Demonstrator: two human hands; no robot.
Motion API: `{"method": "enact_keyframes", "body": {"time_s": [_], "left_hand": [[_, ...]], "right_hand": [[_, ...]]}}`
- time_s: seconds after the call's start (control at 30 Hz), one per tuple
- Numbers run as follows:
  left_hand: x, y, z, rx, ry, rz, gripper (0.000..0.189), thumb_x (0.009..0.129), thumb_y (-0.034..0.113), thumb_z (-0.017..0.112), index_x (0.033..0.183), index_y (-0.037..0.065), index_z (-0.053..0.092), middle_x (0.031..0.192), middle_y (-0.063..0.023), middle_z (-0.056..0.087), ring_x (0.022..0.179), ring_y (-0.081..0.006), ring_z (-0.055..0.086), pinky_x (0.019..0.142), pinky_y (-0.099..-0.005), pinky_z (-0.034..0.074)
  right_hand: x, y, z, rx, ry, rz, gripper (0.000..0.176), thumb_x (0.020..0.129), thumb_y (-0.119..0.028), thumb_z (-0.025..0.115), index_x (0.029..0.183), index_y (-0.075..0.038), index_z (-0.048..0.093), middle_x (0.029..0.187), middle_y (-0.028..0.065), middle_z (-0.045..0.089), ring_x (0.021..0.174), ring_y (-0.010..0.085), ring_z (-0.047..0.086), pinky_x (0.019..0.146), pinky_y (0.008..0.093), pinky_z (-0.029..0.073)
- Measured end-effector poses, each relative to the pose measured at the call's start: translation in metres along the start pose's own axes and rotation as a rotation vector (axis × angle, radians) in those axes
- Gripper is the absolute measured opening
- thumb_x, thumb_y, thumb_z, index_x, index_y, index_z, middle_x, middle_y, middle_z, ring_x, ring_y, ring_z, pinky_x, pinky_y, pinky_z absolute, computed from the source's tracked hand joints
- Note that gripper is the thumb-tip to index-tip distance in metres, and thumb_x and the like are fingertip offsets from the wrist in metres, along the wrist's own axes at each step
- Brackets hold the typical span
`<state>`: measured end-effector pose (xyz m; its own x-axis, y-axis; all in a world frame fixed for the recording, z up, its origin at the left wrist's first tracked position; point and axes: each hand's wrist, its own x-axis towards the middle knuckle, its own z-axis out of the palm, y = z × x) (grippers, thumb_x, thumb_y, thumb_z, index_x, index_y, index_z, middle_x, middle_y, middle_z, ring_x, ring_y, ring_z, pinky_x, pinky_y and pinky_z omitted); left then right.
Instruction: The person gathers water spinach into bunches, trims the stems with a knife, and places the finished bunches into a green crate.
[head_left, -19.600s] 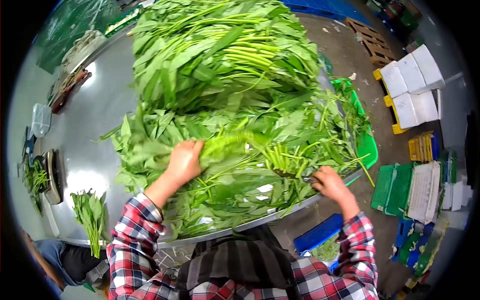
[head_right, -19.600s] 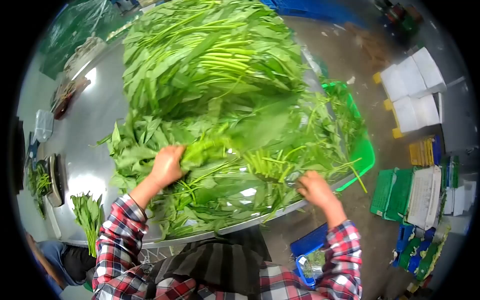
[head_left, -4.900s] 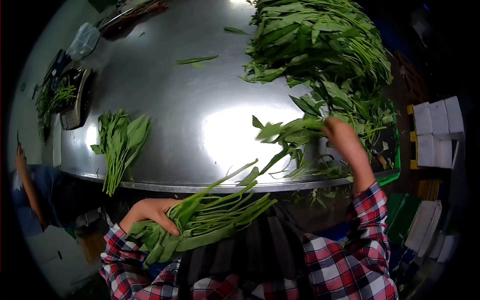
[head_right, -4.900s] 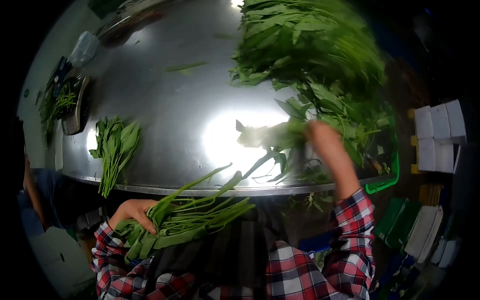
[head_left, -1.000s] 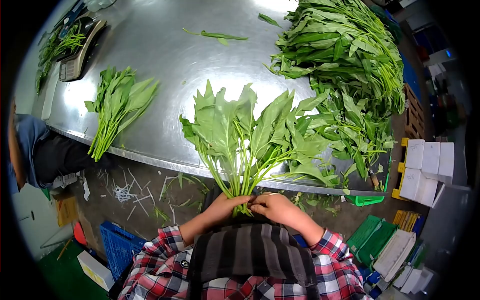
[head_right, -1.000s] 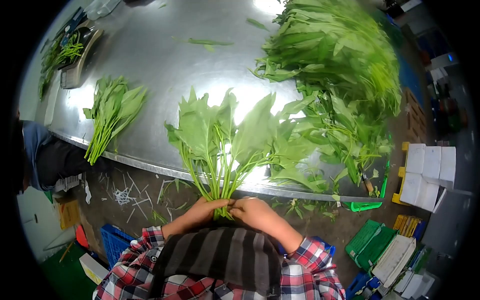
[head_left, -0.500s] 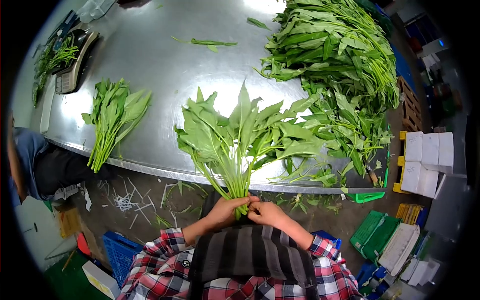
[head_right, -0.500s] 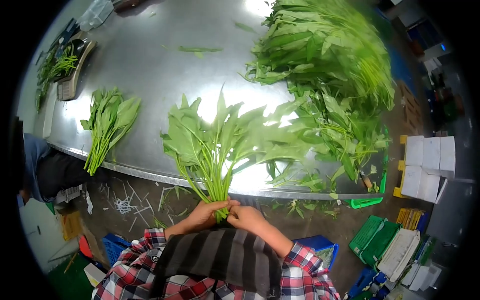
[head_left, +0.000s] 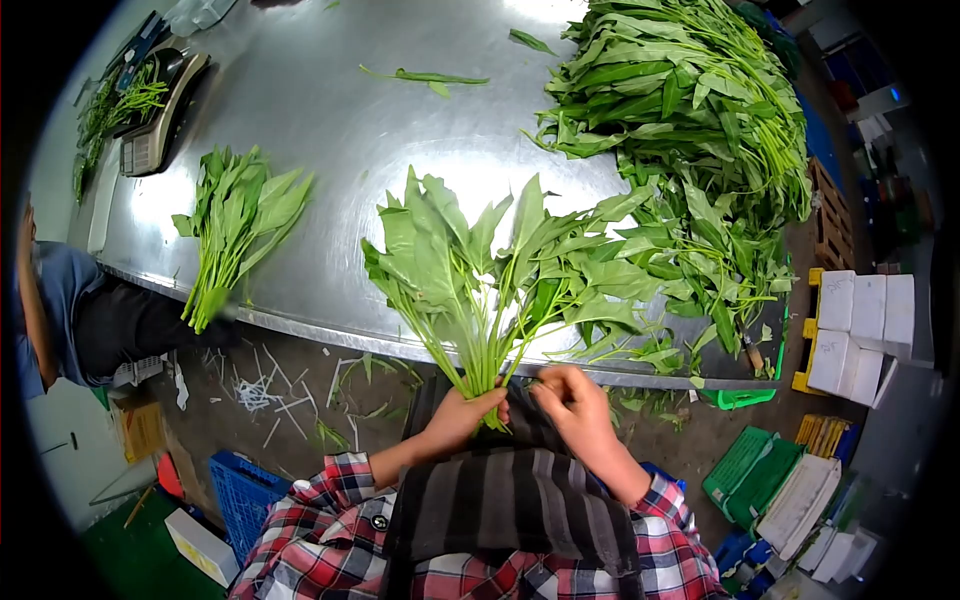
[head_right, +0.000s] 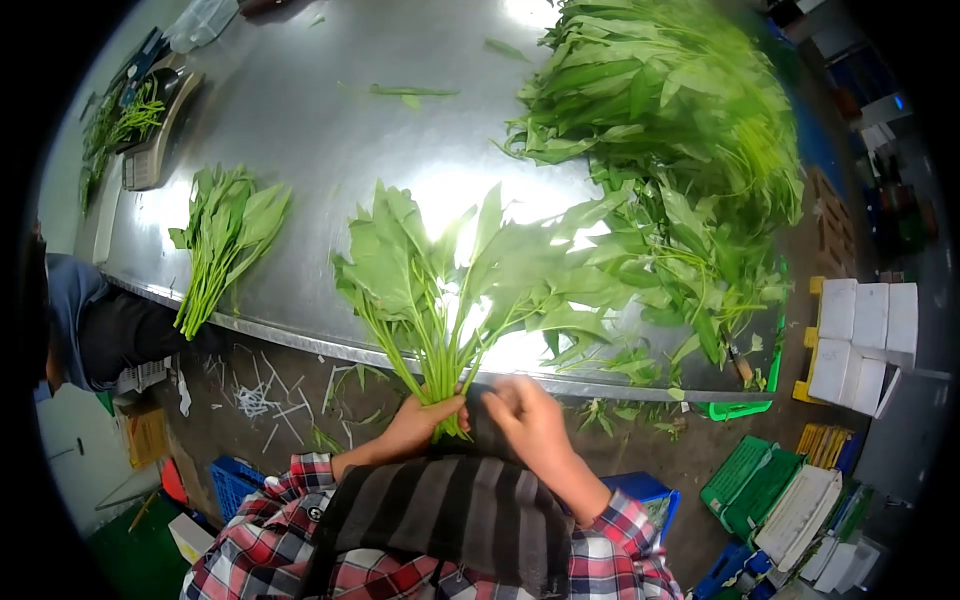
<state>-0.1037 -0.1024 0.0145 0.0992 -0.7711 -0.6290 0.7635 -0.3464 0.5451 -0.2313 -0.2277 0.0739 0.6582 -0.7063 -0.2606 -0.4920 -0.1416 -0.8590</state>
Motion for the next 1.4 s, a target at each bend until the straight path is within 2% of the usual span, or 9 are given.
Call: {"method": "enact_keyframes", "body": {"time_s": [0.1,0.2,0.33,0.47,0.57,0.93,1.03,1.3,1.4], "left_hand": [[0.005,-0.004,-0.006,0.229,-0.066,0.004,0.019,0.088,0.015,0.057,0.101,0.002,0.051,0.078,-0.0052,0.056,0.077,-0.0143,0.056,0.071,-0.0274,0.045],[0.000,-0.006,-0.012,0.243,-0.092,-0.015,0.021,0.089,0.015,0.055,0.105,0.002,0.050,0.085,-0.0052,0.057,0.080,-0.0141,0.056,0.073,-0.0270,0.045],[-0.015,0.003,-0.015,-0.297,-0.103,-0.090,0.032,0.090,0.020,0.054,0.116,0.002,0.048,0.098,-0.0087,0.058,0.087,-0.0182,0.059,0.079,-0.0314,0.047],[-0.012,0.006,-0.020,-0.396,-0.203,-0.109,0.034,0.092,0.023,0.051,0.118,0.002,0.047,0.102,-0.0106,0.060,0.090,-0.0202,0.060,0.077,-0.0315,0.050],[-0.009,0.005,-0.015,-0.456,-0.165,-0.076,0.033,0.093,0.023,0.049,0.118,0.002,0.047,0.102,-0.0114,0.060,0.089,-0.0200,0.060,0.077,-0.0320,0.050],[0.001,0.006,-0.015,-0.432,-0.234,-0.193,0.030,0.093,0.029,0.046,0.106,0.002,0.052,0.085,-0.0077,0.059,0.077,-0.0184,0.060,0.072,-0.0303,0.050],[-0.003,0.016,0.000,-0.363,-0.041,-0.167,0.024,0.091,0.025,0.050,0.098,0.003,0.056,0.087,-0.0067,0.060,0.076,-0.0149,0.059,0.069,-0.0272,0.049],[-0.009,0.031,0.013,-0.137,0.102,-0.164,0.030,0.091,0.030,0.053,0.094,0.001,0.059,0.077,-0.0037,0.059,0.068,-0.0100,0.056,0.061,-0.0222,0.044],[-0.001,0.015,0.007,-0.045,0.066,-0.203,0.032,0.091,0.033,0.052,0.094,0.001,0.056,0.078,-0.0061,0.059,0.066,-0.0137,0.058,0.059,-0.0264,0.047]], "right_hand": [[0.043,-0.034,0.032,-0.110,-0.064,-0.131,0.014,0.080,-0.012,0.064,0.084,-0.001,0.055,0.067,0.0138,0.054,0.061,0.0301,0.056,0.056,0.0337,0.045],[0.073,-0.005,0.055,-0.352,-0.151,-0.237,0.017,0.079,-0.012,0.065,0.084,0.001,0.056,0.063,0.0103,0.052,0.059,0.0199,0.054,0.055,0.0292,0.043],[0.059,0.000,0.032,0.389,-0.301,0.302,0.011,0.088,-0.011,0.056,0.093,-0.002,0.058,0.068,0.0024,0.058,0.064,0.0079,0.055,0.057,0.0216,0.045],[0.020,0.002,0.034,0.608,-0.204,0.094,0.009,0.085,-0.006,0.057,0.093,-0.001,0.058,0.088,0.0078,0.060,0.065,0.0109,0.056,0.063,0.0228,0.046],[0.004,0.017,0.027,0.129,-0.392,-0.161,0.006,0.085,-0.001,0.054,0.091,0.001,0.055,0.115,0.0131,0.052,0.073,0.0134,0.059,0.066,0.0261,0.049],[0.005,0.012,0.031,0.782,-0.380,0.133,0.012,0.085,0.001,0.052,0.097,-0.001,0.049,0.098,0.0110,0.060,0.075,0.0166,0.058,0.067,0.0289,0.050],[0.007,0.013,0.023,0.189,-0.375,-0.304,0.012,0.081,0.000,0.057,0.092,-0.002,0.052,0.095,0.0102,0.059,0.079,0.0202,0.060,0.069,0.0295,0.049],[-0.004,0.004,0.025,0.333,-0.716,-0.388,0.016,0.080,0.000,0.058,0.095,-0.001,0.056,0.094,0.0061,0.057,0.085,0.0166,0.057,0.072,0.0276,0.047],[0.019,0.008,0.025,0.553,-0.480,0.009,0.013,0.082,-0.006,0.059,0.094,-0.003,0.054,0.076,0.0071,0.057,0.071,0.0130,0.057,0.060,0.0240,0.046]]}}
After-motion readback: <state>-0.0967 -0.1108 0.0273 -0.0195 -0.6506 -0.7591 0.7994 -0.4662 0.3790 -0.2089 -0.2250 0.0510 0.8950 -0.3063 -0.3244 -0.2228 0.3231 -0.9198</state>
